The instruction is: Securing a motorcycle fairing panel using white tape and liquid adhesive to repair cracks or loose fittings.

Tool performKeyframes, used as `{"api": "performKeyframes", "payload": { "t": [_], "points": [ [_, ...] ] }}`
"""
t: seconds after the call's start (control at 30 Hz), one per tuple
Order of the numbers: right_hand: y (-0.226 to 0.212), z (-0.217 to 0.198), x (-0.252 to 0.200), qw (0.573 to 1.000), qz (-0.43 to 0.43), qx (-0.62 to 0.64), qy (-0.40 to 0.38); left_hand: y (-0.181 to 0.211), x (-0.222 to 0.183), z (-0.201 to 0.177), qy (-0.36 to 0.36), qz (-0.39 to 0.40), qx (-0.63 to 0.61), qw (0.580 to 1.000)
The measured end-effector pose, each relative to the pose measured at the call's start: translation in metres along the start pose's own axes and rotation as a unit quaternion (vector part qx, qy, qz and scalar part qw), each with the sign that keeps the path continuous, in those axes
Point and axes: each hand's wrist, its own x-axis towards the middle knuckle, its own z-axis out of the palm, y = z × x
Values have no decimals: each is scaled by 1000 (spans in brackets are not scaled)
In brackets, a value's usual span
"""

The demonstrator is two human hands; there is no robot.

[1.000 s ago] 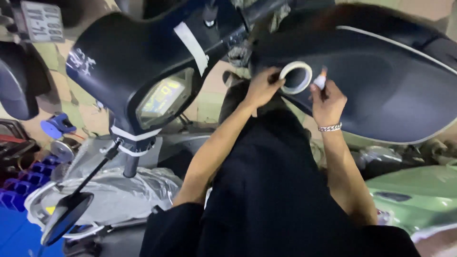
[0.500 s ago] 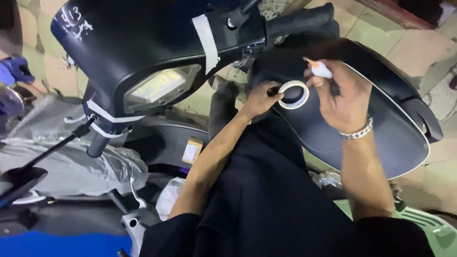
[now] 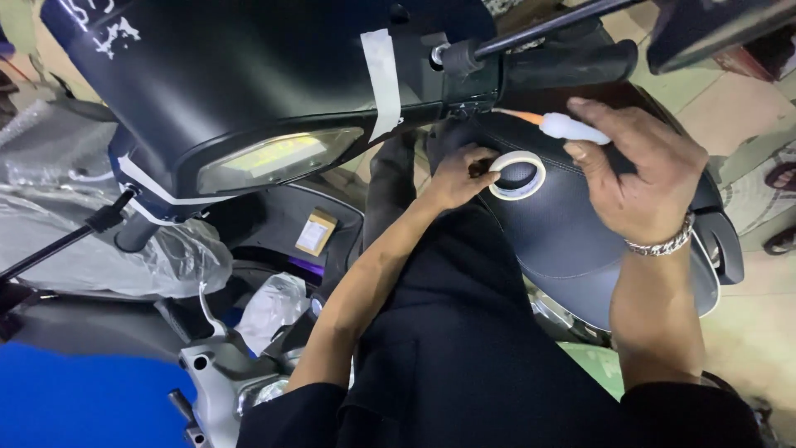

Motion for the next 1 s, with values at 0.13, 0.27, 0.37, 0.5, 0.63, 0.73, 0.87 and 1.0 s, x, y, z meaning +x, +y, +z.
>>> {"api": "performKeyframes", "payload": {
  "t": [0.13, 0.27, 0.37, 0.5, 0.63, 0.73, 0.87, 1.0],
  "points": [
    [-33, 5, 7, 1000, 12, -6, 8, 13, -21, -17, 11, 20, -20, 1000],
    [-53, 12, 11, 999, 33, 2, 18, 18, -32, -26, 14, 8, -41, 999],
    [-57, 12, 17, 1000, 5, -16, 11, 20, -33, -24, 24, 9, -38, 999],
    [-63, 13, 26, 999, -34, -12, 12, 24, -33, -27, 15, 2, -26, 1000],
    [-69, 15, 27, 998, -48, -23, 14, 16, -34, -25, 28, 36, -7, 999],
    [-70, 14, 28, 998, -61, -17, 12, 19, -34, -23, 29, 18, -13, 999],
    [-85, 16, 33, 998, -62, -28, 3, 21, -41, -29, 29, 22, -21, 999],
    [-84, 15, 32, 997, -70, -44, 2, 15, -39, -28, 29, 47, -4, 998]
  ]
}}
